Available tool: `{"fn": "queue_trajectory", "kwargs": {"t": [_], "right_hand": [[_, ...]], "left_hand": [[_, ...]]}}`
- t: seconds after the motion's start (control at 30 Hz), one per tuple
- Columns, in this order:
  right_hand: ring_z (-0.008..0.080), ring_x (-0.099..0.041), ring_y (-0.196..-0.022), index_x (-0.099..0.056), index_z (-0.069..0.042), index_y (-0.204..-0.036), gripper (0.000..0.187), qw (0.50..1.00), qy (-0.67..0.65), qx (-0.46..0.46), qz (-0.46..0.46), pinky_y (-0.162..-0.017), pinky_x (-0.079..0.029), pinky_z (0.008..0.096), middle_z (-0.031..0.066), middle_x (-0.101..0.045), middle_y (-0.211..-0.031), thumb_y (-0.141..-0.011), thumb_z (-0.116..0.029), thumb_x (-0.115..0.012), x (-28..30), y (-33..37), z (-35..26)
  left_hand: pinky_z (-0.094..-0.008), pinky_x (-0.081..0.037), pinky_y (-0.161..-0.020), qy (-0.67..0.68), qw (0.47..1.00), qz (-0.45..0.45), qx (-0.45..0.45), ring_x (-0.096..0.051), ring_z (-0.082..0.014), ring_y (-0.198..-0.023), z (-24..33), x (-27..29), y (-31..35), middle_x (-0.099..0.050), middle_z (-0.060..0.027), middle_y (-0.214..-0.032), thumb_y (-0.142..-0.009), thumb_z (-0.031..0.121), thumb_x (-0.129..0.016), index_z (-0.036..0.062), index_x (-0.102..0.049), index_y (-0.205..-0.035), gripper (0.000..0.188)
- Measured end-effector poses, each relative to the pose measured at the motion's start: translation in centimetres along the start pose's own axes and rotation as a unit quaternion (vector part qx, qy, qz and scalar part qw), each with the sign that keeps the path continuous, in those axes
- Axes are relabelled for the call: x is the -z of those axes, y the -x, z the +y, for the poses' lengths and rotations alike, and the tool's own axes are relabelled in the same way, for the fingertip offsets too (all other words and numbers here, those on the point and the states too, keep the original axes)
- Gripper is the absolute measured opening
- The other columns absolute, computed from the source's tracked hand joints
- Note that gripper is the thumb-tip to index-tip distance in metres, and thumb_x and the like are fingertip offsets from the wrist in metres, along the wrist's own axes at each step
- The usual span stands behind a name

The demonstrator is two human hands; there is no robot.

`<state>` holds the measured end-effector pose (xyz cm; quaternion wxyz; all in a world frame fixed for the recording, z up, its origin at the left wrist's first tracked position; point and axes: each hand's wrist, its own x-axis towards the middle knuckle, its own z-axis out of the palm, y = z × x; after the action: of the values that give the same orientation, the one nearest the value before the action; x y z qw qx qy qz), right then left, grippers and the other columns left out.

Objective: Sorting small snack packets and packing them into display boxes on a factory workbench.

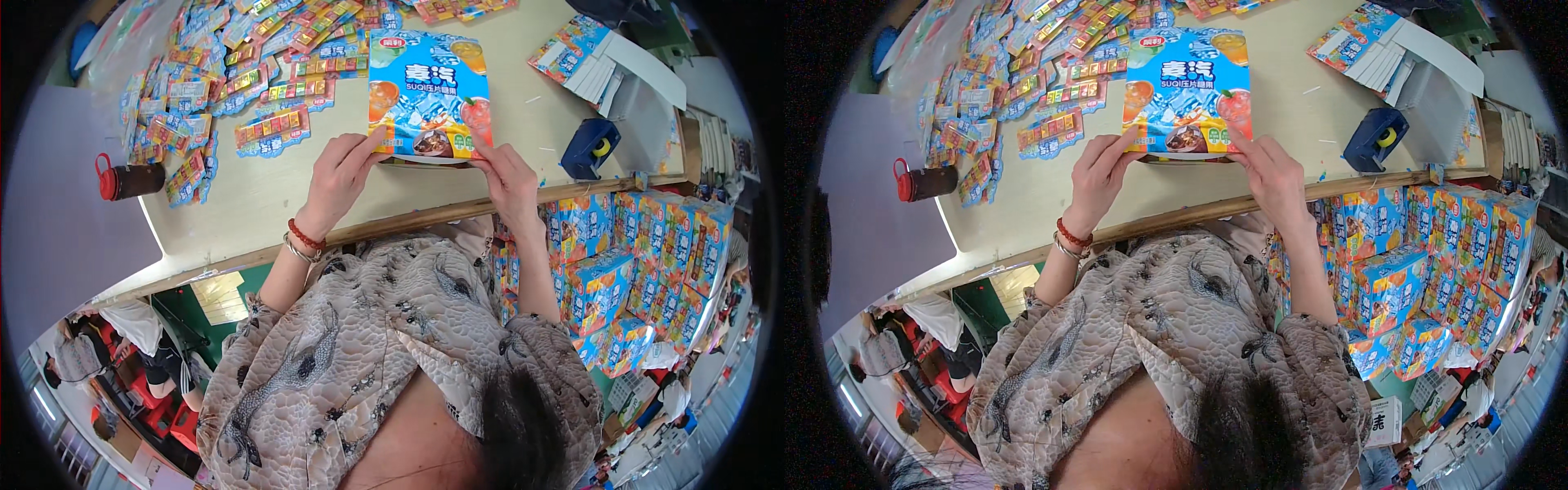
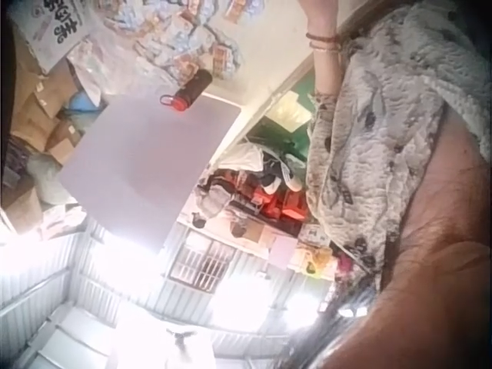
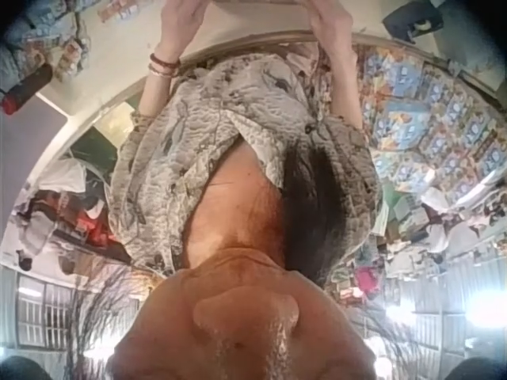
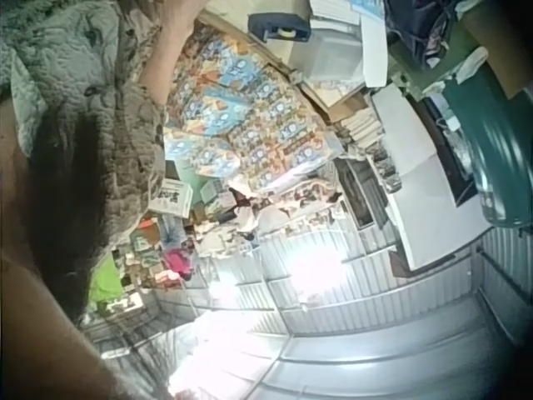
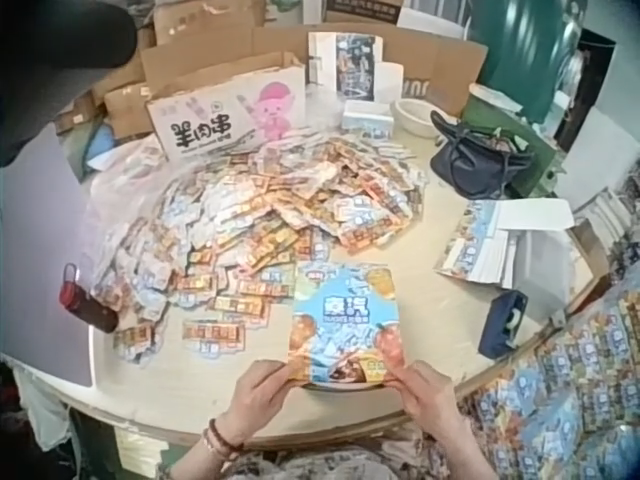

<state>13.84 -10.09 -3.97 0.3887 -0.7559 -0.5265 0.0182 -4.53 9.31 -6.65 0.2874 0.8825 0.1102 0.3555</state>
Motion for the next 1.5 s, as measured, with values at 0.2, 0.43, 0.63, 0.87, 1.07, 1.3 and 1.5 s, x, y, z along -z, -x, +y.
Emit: {"fn": "queue_trajectory", "kwargs": {"t": [0.2, 0.43, 0.63, 0.87, 1.07, 1.3, 1.5], "right_hand": [[0.0193, -0.051, -0.062, -0.069, -0.009, -0.112, 0.042, 0.998, 0.057, 0.038, 0.004, -0.056, -0.044, 0.0307, 0.0072, -0.049, -0.07, -0.073, 0.006, -0.072, -1.1, 0.8, 1.0], [0.0235, -0.057, -0.08, -0.072, -0.013, -0.109, 0.043, 0.987, 0.132, 0.071, 0.052, -0.074, -0.048, 0.0344, 0.0058, -0.057, -0.082, -0.07, 0.004, -0.075, -1.5, 1.0, 0.9], [0.033, -0.055, -0.118, -0.069, -0.008, -0.113, 0.046, 0.993, 0.034, 0.109, 0.02, -0.098, -0.046, 0.0391, 0.0115, -0.061, -0.122, -0.068, -0.002, -0.078, -2.0, 1.2, 2.8], [0.036, -0.055, -0.118, -0.066, -0.004, -0.113, 0.049, 0.992, 0.02, 0.112, 0.049, -0.097, -0.047, 0.0421, 0.0144, -0.059, -0.125, -0.066, 0.003, -0.076, -3.8, 2.1, 3.1], [0.0363, -0.056, -0.114, -0.066, -0.004, -0.108, 0.043, 0.987, 0.055, 0.133, 0.076, -0.095, -0.048, 0.0421, 0.0147, -0.061, -0.12, -0.067, 0.006, -0.073, -5.0, 3.0, 4.1], [0.0322, -0.058, -0.107, -0.065, -0.001, -0.103, 0.025, 0.984, 0.031, 0.106, 0.139, -0.091, -0.046, 0.0397, 0.013, -0.063, -0.111, -0.079, 0.003, -0.065, -2.8, 2.0, 3.1], [0.0158, -0.058, -0.091, -0.067, 0.005, -0.096, 0.02, 0.823, 0.132, -0.369, 0.412, -0.083, -0.045, 0.0286, 0.0088, -0.065, -0.089, -0.088, -0.013, -0.063, 10.0, 4.5, 13.9]], "left_hand": [[-0.0361, -0.048, -0.066, 0.028, 0.999, -0.022, 0.011, -0.057, -0.0221, -0.077, -1.3, -0.7, 1.8, -0.06, -0.0068, -0.087, -0.074, 0.006, -0.076, 0.0077, -0.065, -0.117, 0.045], [-0.0451, -0.045, -0.093, -0.078, 0.99, -0.052, -0.104, -0.055, -0.0315, -0.112, -2.0, -0.6, -0.7, -0.056, -0.0115, -0.118, -0.072, 0.021, -0.079, 0.0126, -0.056, -0.127, 0.06], [-0.0437, -0.035, -0.111, -0.008, 0.966, -0.189, -0.178, -0.038, -0.0273, -0.135, -3.2, -1.8, -1.5, -0.044, -0.0052, -0.143, -0.075, 0.018, -0.074, 0.018, -0.054, -0.129, 0.057], [-0.041, -0.037, -0.11, -0.049, 0.972, -0.148, -0.177, -0.041, -0.0249, -0.133, -2.6, -2.4, -1.3, -0.049, 0.0038, -0.14, -0.077, 0.018, -0.072, 0.0243, -0.054, -0.132, 0.059], [-0.0415, -0.037, -0.109, -0.043, 0.976, -0.113, -0.183, -0.045, -0.0262, -0.131, -2.8, -3.0, -0.7, -0.053, 0.0034, -0.137, -0.077, 0.013, -0.071, 0.0211, -0.058, -0.127, 0.053], [-0.0416, -0.039, -0.107, -0.027, 0.984, -0.068, -0.164, -0.049, -0.0263, -0.128, -2.5, -3.8, -0.3, -0.058, 0.0026, -0.131, -0.075, 0.009, -0.07, 0.0192, -0.064, -0.12, 0.046], [-0.0416, -0.041, -0.104, -0.022, 0.986, -0.05, -0.157, -0.052, -0.0259, -0.123, -2.5, -4.2, -0.3, -0.06, 0.0035, -0.129, -0.08, 0.013, -0.071, 0.0213, -0.064, -0.119, 0.04]]}}
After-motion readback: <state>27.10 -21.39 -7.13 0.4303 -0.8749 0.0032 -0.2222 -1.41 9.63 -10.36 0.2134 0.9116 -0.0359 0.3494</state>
